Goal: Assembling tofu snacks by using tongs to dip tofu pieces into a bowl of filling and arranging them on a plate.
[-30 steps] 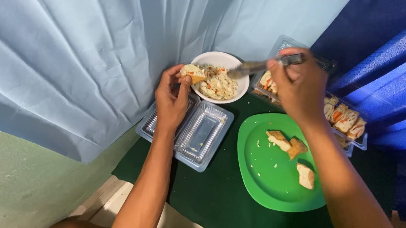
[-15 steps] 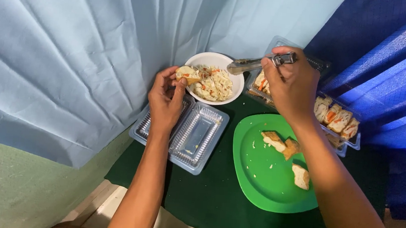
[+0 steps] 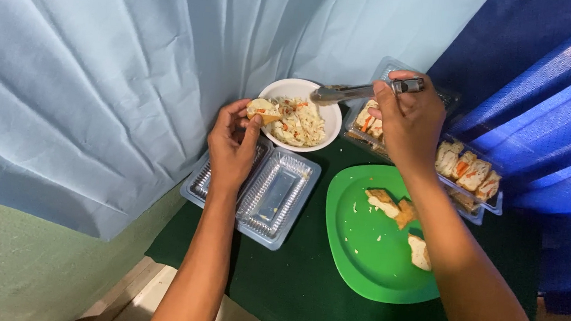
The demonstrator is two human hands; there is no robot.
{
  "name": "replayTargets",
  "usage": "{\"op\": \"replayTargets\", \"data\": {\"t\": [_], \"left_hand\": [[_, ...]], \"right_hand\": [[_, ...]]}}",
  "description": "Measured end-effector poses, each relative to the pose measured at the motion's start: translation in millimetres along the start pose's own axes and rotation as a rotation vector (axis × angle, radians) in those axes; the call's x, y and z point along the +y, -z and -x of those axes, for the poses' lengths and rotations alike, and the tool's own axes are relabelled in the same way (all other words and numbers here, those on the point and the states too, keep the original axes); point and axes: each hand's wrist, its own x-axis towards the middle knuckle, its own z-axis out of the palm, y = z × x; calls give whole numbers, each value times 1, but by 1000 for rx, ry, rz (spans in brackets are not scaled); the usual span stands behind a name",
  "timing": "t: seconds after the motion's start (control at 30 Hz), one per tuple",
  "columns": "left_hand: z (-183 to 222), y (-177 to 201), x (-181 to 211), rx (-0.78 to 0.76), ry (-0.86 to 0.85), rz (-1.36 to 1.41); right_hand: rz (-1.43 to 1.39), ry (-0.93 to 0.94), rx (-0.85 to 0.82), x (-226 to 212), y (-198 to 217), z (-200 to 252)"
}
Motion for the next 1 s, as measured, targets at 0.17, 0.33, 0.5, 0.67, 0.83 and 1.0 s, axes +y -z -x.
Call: {"op": "replayTargets", "data": {"t": [0.17,0.33,0.5,0.67,0.83,1.0], "left_hand": [[1,1,4,5,-6,3],[0,1,1,10,-11,15],[0,1,-1,10,-10,28],[0,1,0,9,-7,30],[0,1,-2,8,-15,6],[-1,0,-3,-3,0,44]], "right_hand": [[139,37,-5,-6,-3,2],[286,110,8,-5,-7,2],[223,-1,69,-5,-9,7],[223,-22,65,9,-5,10],[246,-15,62,15,-8,13],[105,-87,80,1,-1,8]]}}
